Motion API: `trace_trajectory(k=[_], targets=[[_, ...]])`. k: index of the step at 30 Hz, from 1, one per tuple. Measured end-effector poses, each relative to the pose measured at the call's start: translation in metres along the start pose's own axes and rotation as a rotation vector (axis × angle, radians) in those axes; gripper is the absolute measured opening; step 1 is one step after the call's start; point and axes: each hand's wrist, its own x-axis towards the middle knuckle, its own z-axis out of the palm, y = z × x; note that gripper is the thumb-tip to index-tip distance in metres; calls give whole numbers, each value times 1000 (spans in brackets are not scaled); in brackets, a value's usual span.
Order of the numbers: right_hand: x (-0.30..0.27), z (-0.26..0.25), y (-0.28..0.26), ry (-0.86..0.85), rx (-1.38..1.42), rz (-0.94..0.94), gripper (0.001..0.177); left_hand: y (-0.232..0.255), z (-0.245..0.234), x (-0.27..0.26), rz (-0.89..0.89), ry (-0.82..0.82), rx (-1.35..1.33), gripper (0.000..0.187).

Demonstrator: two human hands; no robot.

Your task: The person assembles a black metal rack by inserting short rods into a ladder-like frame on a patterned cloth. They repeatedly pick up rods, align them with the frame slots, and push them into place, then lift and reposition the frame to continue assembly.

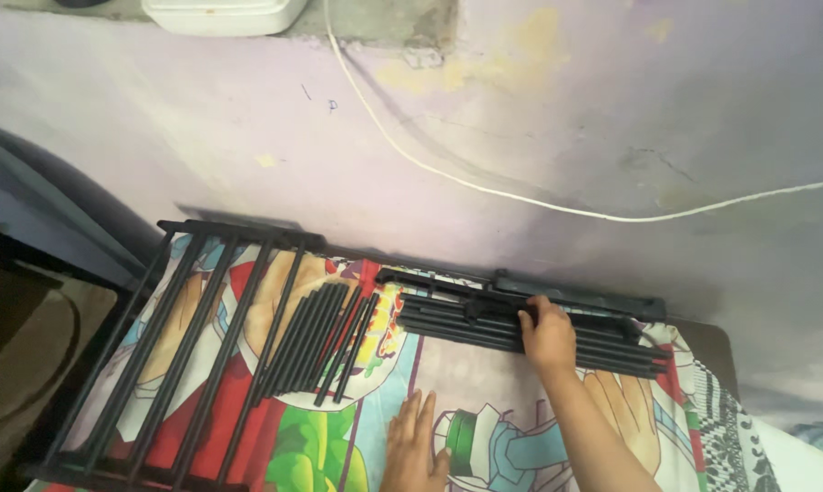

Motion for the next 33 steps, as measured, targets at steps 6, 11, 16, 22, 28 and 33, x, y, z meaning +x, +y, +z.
trace_trajectory(k=[6,11,16,22,28,33], targets=[[-12,-28,-6,153,271,104,24,37,-37,7,222,193,94,80],[-69,-41,5,127,501,153,13,70,-78,22,373,401,395,74],[-109,-28,5,-16,579,215,13,65,-100,25,107,149,496,47],[-123,-11,-23,-194,657,40,21,2,-104,17,-290,-243,168,37],[-94,-6,-43,-117,216,-387,48,-95,-65,9,-380,-109,-242,43],[-84,8,-47,16,-128,-434,49,-152,-23,10,-278,135,-373,36]])
